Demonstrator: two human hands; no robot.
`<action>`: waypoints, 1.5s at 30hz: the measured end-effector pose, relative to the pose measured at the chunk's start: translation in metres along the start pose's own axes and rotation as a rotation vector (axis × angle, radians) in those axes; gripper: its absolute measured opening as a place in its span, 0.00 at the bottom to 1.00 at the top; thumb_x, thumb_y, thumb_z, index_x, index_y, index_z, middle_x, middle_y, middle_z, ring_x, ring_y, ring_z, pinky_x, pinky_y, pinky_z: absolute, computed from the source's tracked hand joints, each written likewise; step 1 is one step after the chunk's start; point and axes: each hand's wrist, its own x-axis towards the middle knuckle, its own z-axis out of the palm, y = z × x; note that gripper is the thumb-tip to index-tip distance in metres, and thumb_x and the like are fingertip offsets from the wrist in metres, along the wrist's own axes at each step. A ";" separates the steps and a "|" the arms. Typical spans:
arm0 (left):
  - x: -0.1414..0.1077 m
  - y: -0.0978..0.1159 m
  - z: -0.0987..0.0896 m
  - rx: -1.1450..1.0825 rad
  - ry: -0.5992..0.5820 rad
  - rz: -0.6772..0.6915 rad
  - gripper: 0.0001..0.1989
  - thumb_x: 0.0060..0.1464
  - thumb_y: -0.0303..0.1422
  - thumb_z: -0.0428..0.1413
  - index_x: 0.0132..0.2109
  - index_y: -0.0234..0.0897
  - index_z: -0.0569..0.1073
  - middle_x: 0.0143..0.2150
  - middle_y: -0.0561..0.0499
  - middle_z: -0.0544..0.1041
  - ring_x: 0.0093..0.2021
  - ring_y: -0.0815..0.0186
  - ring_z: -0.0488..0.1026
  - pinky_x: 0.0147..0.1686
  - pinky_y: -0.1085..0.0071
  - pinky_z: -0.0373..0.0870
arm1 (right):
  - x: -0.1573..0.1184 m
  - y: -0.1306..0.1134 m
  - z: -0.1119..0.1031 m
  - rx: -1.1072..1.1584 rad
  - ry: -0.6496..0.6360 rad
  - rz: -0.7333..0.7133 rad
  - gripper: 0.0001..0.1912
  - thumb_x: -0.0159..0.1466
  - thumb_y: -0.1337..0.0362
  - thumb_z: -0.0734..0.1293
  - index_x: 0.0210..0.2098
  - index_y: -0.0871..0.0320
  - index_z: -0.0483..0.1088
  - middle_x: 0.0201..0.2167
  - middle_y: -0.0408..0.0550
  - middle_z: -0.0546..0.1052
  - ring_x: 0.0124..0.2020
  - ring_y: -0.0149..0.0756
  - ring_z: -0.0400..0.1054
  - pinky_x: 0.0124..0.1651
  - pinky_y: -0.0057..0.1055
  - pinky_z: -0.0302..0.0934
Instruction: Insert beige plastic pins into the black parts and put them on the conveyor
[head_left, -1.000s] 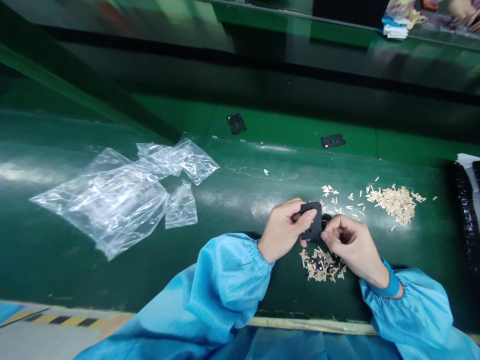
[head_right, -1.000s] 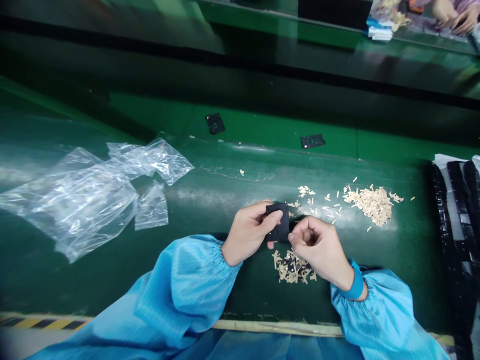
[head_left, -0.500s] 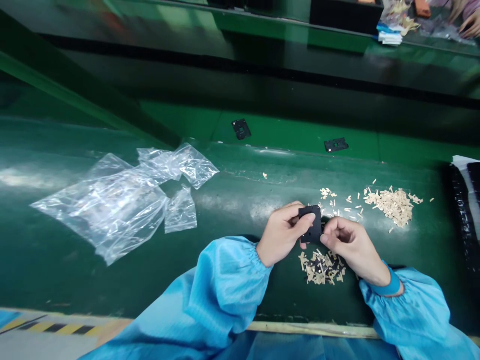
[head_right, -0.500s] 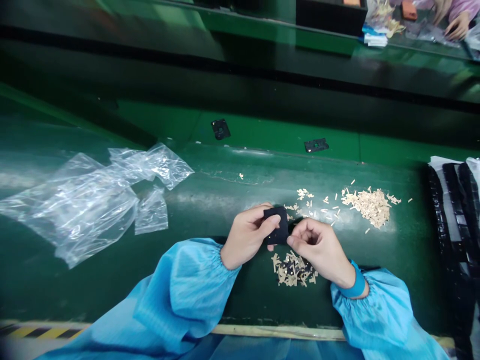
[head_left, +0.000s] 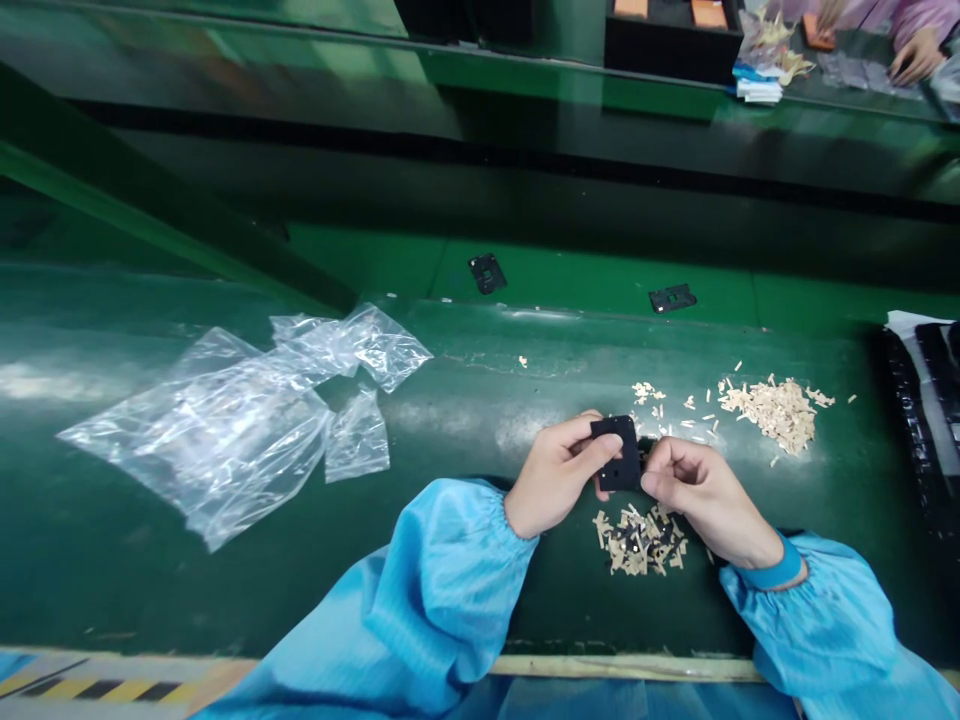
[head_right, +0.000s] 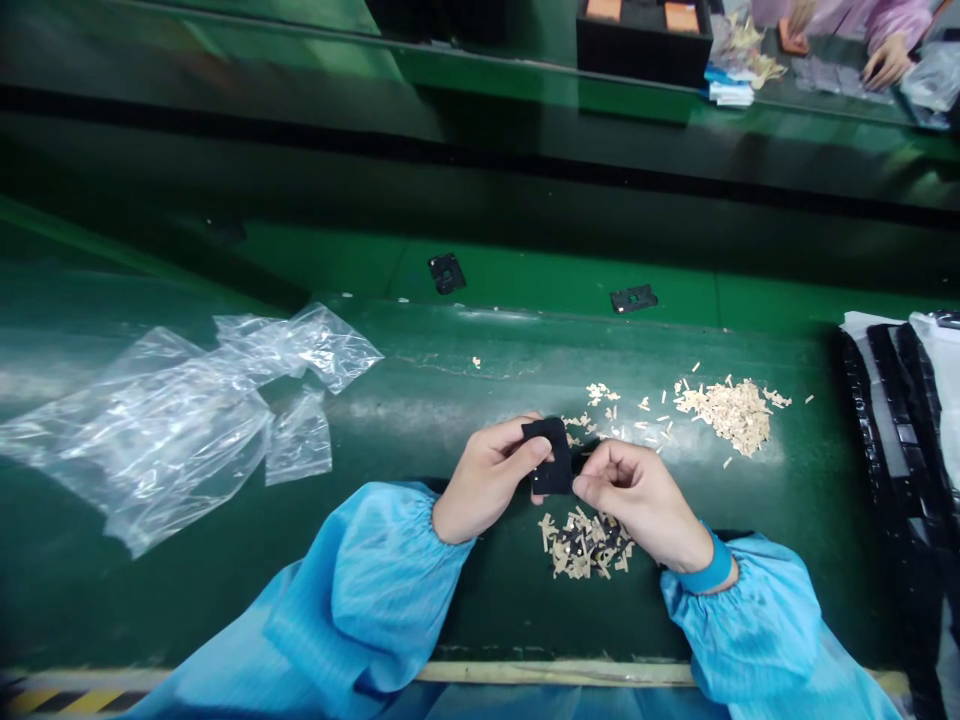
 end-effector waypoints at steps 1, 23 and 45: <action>0.000 0.000 0.000 -0.007 0.001 -0.002 0.22 0.53 0.50 0.64 0.29 0.33 0.74 0.31 0.54 0.69 0.21 0.72 0.71 0.17 0.76 0.71 | 0.000 0.000 0.000 0.012 0.000 0.006 0.17 0.61 0.54 0.76 0.27 0.58 0.69 0.22 0.37 0.66 0.23 0.27 0.53 0.28 0.27 0.48; 0.003 -0.003 0.003 -0.118 0.158 -0.015 0.21 0.53 0.38 0.65 0.54 0.41 0.74 0.40 0.53 0.74 0.34 0.70 0.71 0.29 0.78 0.72 | 0.004 0.002 -0.005 -0.145 0.308 -0.211 0.16 0.65 0.51 0.71 0.30 0.56 0.69 0.21 0.38 0.64 0.22 0.29 0.54 0.25 0.29 0.49; 0.002 0.000 0.003 -0.114 0.060 -0.131 0.19 0.52 0.39 0.67 0.43 0.37 0.68 0.30 0.57 0.74 0.19 0.74 0.73 0.17 0.80 0.70 | 0.001 0.004 -0.004 -0.531 0.408 -0.545 0.04 0.67 0.64 0.69 0.34 0.55 0.72 0.31 0.47 0.73 0.30 0.36 0.67 0.31 0.33 0.60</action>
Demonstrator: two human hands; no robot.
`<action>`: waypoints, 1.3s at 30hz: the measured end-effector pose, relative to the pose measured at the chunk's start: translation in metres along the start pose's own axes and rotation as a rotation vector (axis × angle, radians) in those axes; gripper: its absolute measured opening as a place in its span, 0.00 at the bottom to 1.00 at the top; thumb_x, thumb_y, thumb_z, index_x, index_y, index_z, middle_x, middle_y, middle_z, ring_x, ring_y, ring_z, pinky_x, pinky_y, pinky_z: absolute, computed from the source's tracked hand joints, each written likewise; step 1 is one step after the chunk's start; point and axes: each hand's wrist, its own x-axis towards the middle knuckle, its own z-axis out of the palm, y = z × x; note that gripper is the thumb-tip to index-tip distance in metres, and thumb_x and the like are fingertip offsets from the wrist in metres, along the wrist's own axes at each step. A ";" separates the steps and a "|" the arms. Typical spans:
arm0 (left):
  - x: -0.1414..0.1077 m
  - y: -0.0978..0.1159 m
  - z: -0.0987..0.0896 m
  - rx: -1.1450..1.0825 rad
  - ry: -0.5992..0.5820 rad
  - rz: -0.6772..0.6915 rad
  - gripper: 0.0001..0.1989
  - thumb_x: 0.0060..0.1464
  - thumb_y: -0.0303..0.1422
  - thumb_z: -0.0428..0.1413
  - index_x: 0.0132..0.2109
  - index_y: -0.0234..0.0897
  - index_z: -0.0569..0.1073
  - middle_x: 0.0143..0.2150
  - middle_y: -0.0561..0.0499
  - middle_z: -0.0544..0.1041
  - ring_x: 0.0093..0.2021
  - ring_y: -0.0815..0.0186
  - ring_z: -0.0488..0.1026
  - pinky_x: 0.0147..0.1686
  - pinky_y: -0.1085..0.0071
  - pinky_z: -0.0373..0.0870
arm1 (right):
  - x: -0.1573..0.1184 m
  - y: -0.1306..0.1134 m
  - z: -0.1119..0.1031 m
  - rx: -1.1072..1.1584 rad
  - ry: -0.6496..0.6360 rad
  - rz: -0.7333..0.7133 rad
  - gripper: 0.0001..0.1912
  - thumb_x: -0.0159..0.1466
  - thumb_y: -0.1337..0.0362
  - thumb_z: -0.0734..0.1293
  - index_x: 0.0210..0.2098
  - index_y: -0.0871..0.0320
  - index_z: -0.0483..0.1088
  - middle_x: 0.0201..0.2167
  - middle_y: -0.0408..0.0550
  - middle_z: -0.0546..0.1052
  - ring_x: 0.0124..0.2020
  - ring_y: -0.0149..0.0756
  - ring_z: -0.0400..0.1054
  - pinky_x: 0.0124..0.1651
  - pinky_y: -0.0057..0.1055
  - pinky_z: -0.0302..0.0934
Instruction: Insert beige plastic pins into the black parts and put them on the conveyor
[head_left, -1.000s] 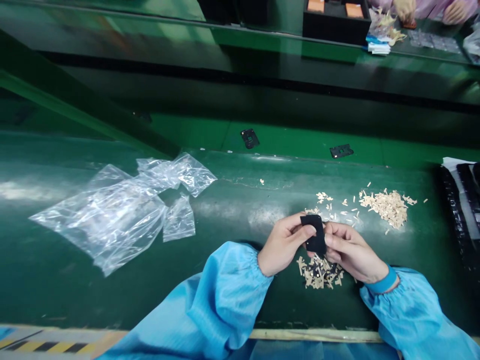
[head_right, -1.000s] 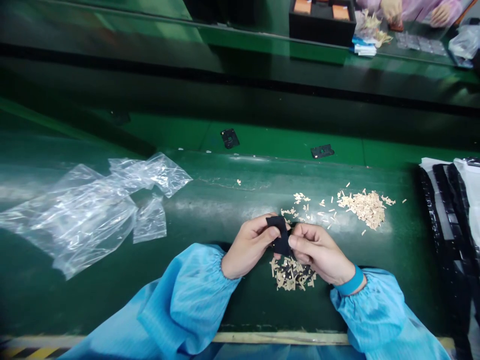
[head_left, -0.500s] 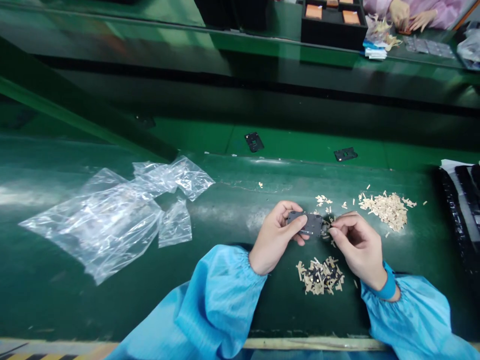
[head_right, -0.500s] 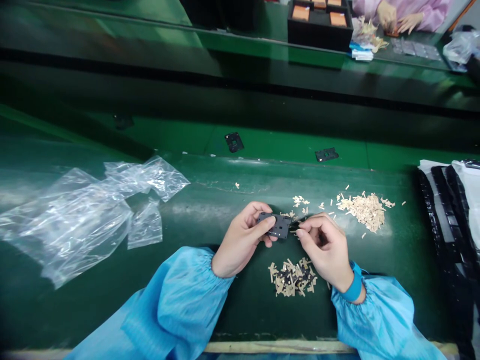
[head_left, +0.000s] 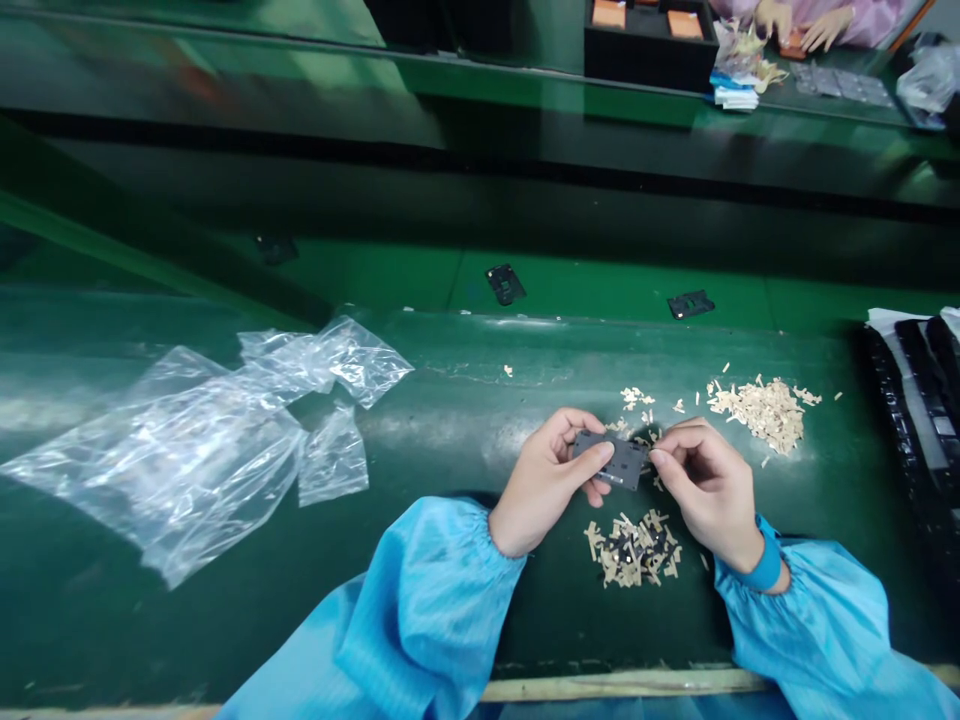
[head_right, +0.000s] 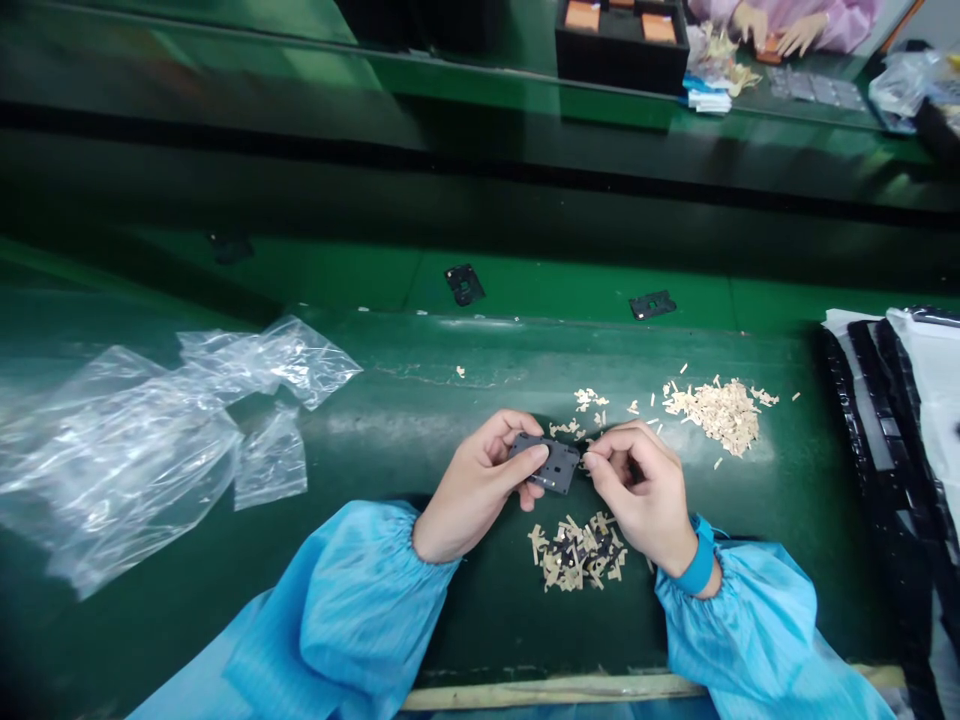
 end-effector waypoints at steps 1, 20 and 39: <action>0.000 0.000 0.000 -0.001 0.001 0.000 0.19 0.52 0.39 0.67 0.43 0.37 0.68 0.30 0.57 0.74 0.19 0.74 0.73 0.17 0.80 0.70 | 0.000 -0.001 0.000 -0.010 -0.007 -0.009 0.05 0.68 0.65 0.68 0.34 0.55 0.72 0.30 0.46 0.73 0.29 0.36 0.66 0.31 0.33 0.60; 0.001 -0.009 -0.003 -0.050 0.029 0.045 0.20 0.50 0.39 0.68 0.43 0.35 0.69 0.26 0.58 0.74 0.19 0.74 0.73 0.18 0.80 0.70 | 0.000 -0.003 -0.002 -0.056 -0.113 -0.161 0.04 0.69 0.70 0.67 0.37 0.55 0.71 0.31 0.44 0.72 0.29 0.33 0.65 0.29 0.30 0.60; 0.001 -0.010 0.002 -0.131 0.040 0.044 0.22 0.49 0.41 0.69 0.43 0.35 0.69 0.29 0.58 0.74 0.22 0.73 0.75 0.21 0.79 0.72 | -0.011 0.003 0.006 -0.109 -0.085 -0.279 0.28 0.65 0.69 0.72 0.63 0.51 0.67 0.41 0.50 0.76 0.30 0.34 0.67 0.33 0.33 0.68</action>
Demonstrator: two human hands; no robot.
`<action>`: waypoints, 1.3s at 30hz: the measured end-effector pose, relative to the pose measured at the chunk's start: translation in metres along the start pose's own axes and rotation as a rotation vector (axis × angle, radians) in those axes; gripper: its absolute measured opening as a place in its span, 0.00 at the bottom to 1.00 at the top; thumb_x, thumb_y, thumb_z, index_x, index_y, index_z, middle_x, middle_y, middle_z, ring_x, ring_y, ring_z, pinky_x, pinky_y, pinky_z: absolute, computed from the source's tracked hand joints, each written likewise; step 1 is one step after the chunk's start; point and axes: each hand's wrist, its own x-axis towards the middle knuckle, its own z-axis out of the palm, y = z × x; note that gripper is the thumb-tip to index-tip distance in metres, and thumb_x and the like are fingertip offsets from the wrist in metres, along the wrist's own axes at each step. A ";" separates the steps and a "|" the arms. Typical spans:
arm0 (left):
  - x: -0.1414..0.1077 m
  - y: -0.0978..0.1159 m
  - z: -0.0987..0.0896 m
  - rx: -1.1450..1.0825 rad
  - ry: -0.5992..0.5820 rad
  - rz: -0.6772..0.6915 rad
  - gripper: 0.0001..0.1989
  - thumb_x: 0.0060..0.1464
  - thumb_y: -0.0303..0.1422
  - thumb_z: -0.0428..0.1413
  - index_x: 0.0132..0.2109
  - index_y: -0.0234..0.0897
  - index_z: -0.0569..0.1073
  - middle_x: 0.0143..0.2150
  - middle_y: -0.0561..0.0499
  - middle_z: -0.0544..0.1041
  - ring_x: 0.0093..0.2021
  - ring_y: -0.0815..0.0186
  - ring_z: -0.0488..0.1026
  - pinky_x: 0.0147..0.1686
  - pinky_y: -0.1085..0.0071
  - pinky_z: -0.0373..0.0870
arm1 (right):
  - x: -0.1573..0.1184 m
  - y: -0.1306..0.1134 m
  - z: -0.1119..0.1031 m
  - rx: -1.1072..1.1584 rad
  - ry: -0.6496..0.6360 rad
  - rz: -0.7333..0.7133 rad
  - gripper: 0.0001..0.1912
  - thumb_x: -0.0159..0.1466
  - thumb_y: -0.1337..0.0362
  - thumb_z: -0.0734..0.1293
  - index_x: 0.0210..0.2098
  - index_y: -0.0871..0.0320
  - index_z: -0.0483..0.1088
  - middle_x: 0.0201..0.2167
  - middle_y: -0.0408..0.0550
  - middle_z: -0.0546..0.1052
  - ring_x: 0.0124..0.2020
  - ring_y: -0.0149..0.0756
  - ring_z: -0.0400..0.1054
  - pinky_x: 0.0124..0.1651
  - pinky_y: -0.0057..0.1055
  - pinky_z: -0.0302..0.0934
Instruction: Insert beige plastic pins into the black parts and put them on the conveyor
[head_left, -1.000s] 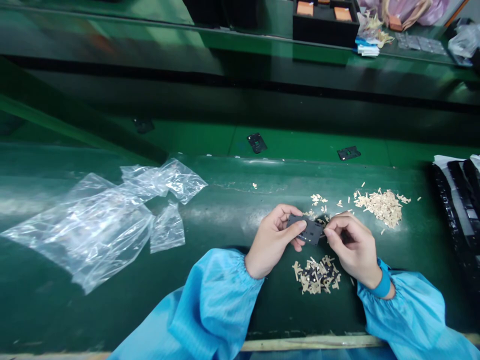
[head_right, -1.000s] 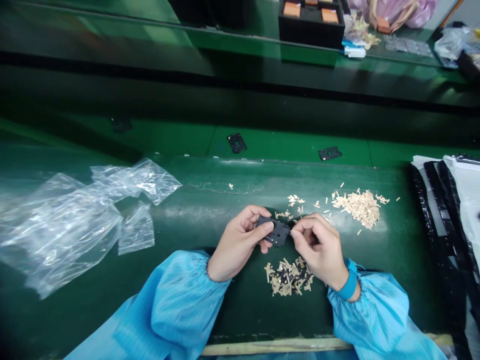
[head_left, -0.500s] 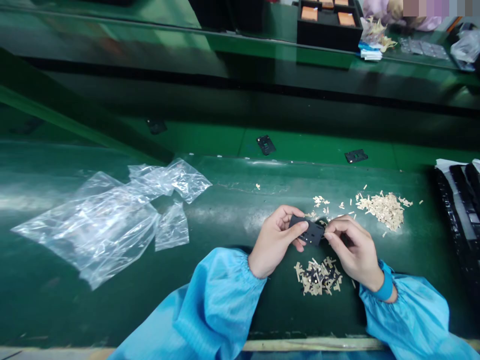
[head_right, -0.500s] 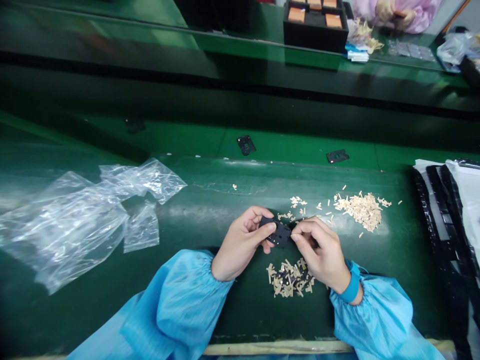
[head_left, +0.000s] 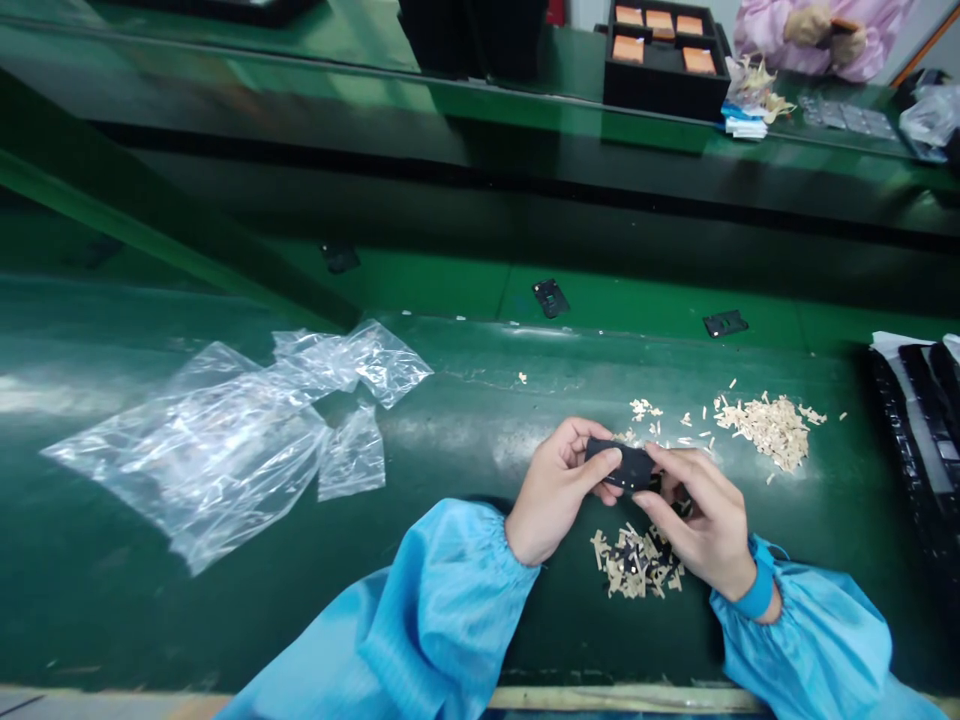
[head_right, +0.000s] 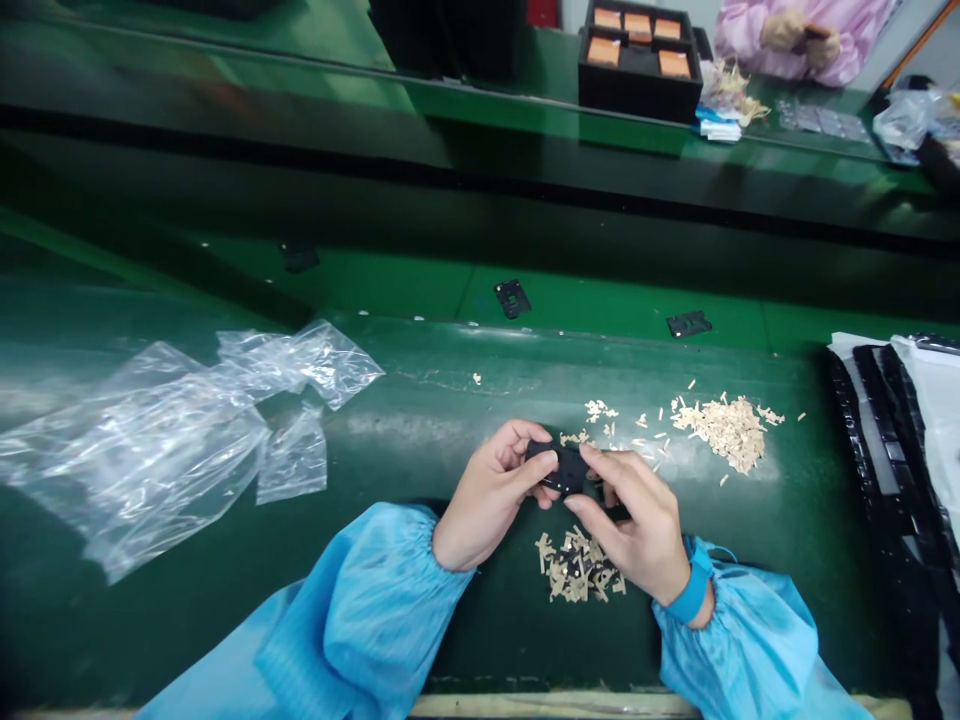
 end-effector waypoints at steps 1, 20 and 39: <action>0.000 -0.001 0.000 -0.005 0.004 0.002 0.22 0.49 0.41 0.69 0.43 0.35 0.68 0.29 0.58 0.74 0.22 0.73 0.76 0.21 0.79 0.72 | -0.001 -0.001 0.001 -0.027 0.023 -0.023 0.29 0.66 0.70 0.72 0.64 0.50 0.67 0.41 0.50 0.76 0.30 0.34 0.67 0.33 0.32 0.68; 0.002 0.007 -0.002 0.154 -0.038 0.069 0.14 0.53 0.35 0.65 0.41 0.35 0.69 0.27 0.58 0.75 0.19 0.74 0.72 0.21 0.77 0.70 | 0.007 0.003 -0.005 0.219 -0.096 0.284 0.20 0.66 0.59 0.71 0.57 0.54 0.72 0.28 0.42 0.74 0.23 0.30 0.64 0.27 0.28 0.63; 0.003 0.011 -0.002 0.373 -0.154 0.093 0.11 0.57 0.37 0.61 0.44 0.36 0.73 0.28 0.56 0.72 0.22 0.73 0.70 0.22 0.77 0.70 | 0.019 0.006 -0.017 0.360 -0.353 0.604 0.18 0.65 0.50 0.71 0.29 0.58 0.69 0.17 0.36 0.64 0.18 0.26 0.54 0.20 0.24 0.50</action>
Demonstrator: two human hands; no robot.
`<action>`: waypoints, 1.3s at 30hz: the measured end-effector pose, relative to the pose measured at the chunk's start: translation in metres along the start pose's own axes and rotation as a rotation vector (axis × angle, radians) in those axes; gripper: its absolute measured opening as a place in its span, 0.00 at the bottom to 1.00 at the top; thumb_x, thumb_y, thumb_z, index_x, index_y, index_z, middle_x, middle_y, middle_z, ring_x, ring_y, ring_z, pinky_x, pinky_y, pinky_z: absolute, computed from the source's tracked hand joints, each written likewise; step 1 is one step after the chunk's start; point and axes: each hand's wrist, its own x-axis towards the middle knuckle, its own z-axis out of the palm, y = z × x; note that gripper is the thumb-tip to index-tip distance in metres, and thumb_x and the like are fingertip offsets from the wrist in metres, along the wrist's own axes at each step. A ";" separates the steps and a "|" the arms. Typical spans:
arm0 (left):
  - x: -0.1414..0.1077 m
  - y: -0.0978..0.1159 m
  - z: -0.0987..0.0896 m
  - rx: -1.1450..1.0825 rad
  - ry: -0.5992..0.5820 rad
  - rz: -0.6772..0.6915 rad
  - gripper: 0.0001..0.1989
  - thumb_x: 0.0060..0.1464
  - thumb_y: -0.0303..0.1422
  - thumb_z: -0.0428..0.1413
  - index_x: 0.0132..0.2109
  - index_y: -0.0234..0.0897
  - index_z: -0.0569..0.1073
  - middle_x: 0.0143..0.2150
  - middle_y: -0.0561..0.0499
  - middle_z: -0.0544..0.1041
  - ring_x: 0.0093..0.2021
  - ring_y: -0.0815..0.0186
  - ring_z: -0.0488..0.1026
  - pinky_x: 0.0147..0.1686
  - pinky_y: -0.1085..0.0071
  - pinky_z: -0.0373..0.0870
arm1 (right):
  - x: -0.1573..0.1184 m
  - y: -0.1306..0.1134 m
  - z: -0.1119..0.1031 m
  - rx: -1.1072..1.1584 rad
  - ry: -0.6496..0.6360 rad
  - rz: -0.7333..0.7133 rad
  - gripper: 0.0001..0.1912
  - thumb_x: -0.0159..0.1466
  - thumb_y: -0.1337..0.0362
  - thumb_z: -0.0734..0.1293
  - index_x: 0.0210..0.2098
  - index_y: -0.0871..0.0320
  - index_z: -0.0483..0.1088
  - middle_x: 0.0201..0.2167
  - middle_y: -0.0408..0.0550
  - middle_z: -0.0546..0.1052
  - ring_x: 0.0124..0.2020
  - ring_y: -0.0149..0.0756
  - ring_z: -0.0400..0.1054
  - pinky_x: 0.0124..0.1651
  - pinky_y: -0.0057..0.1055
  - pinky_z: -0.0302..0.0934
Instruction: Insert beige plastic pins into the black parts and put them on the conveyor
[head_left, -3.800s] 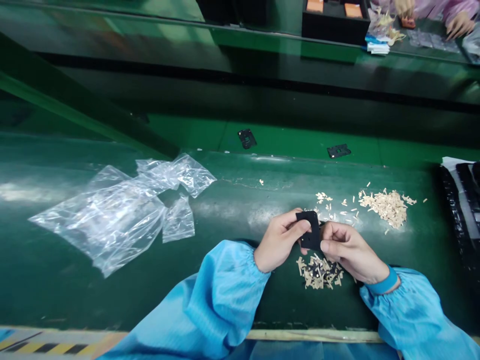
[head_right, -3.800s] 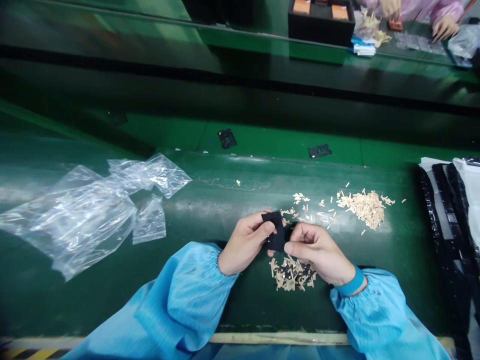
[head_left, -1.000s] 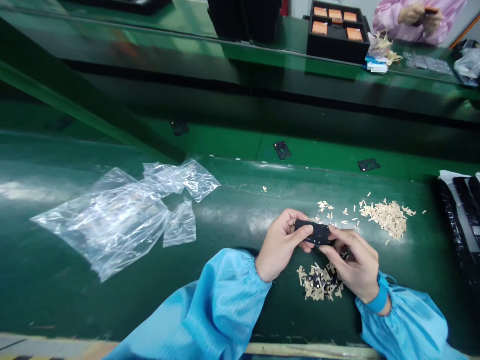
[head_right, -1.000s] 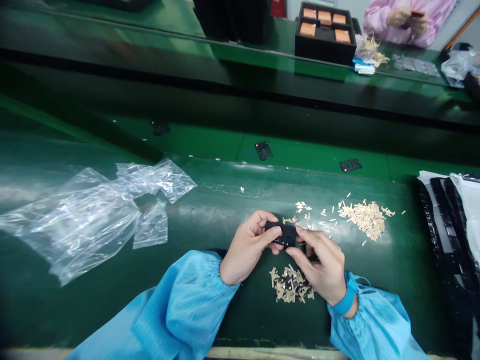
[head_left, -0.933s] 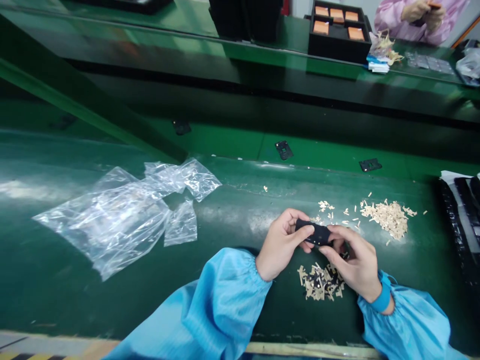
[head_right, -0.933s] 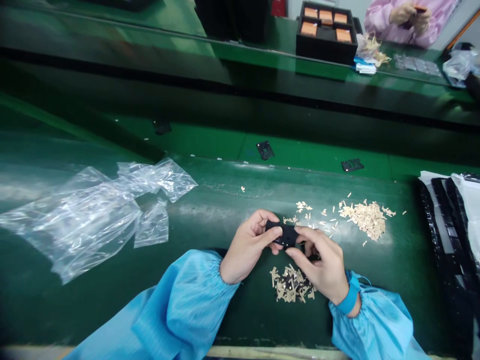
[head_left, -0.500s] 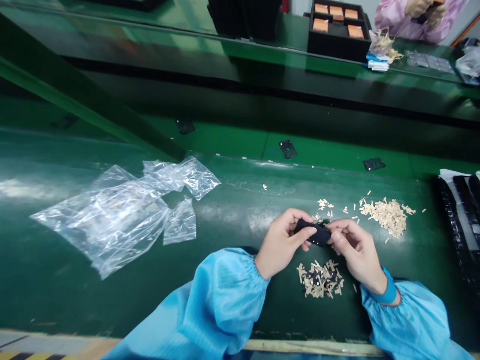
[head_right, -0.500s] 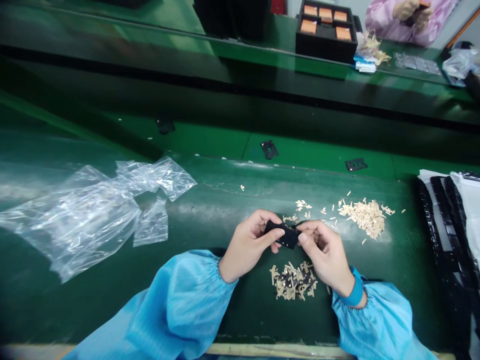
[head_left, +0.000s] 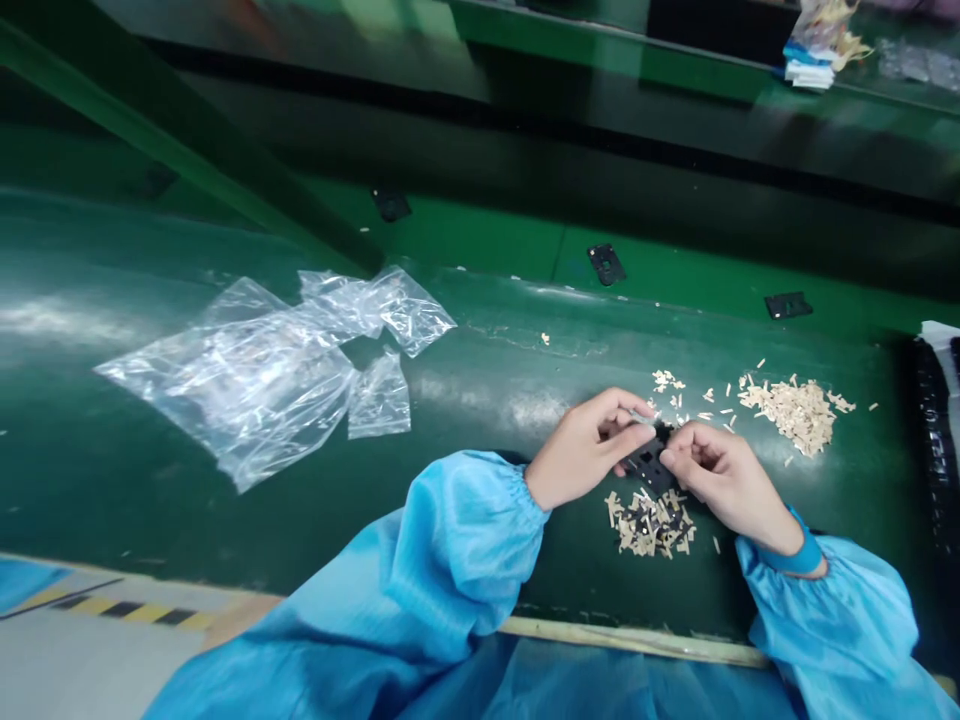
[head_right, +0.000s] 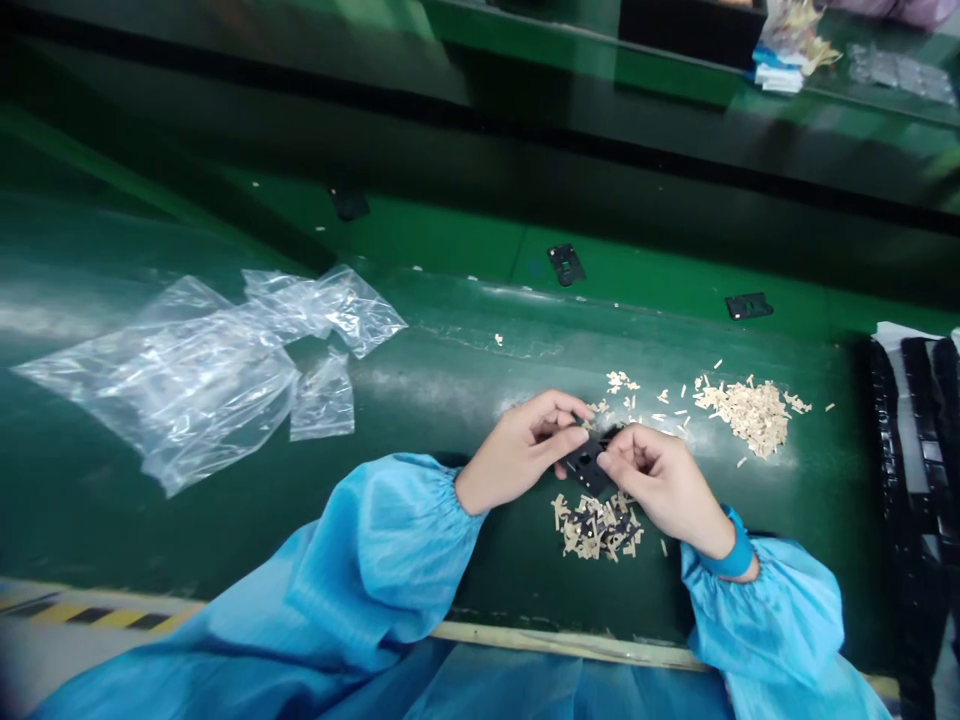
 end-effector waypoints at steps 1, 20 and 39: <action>0.002 0.000 -0.002 -0.013 0.031 0.008 0.12 0.59 0.39 0.60 0.45 0.36 0.73 0.28 0.56 0.72 0.22 0.73 0.70 0.22 0.77 0.70 | 0.001 0.000 -0.003 0.031 -0.026 0.021 0.18 0.65 0.50 0.71 0.28 0.57 0.69 0.16 0.35 0.64 0.16 0.25 0.53 0.19 0.24 0.49; 0.010 -0.009 -0.004 -0.158 0.191 0.033 0.16 0.65 0.44 0.52 0.46 0.36 0.72 0.33 0.52 0.75 0.23 0.74 0.71 0.21 0.79 0.69 | -0.022 0.000 0.047 -0.679 -0.136 -0.357 0.09 0.73 0.67 0.61 0.42 0.53 0.73 0.37 0.49 0.75 0.34 0.37 0.73 0.36 0.31 0.70; 0.000 -0.008 -0.002 0.124 -0.106 -0.017 0.05 0.53 0.32 0.63 0.37 0.37 0.75 0.30 0.54 0.74 0.26 0.72 0.68 0.23 0.78 0.66 | -0.001 0.001 0.004 -0.387 -0.015 -0.228 0.08 0.74 0.62 0.61 0.39 0.56 0.69 0.27 0.41 0.72 0.26 0.32 0.64 0.31 0.29 0.59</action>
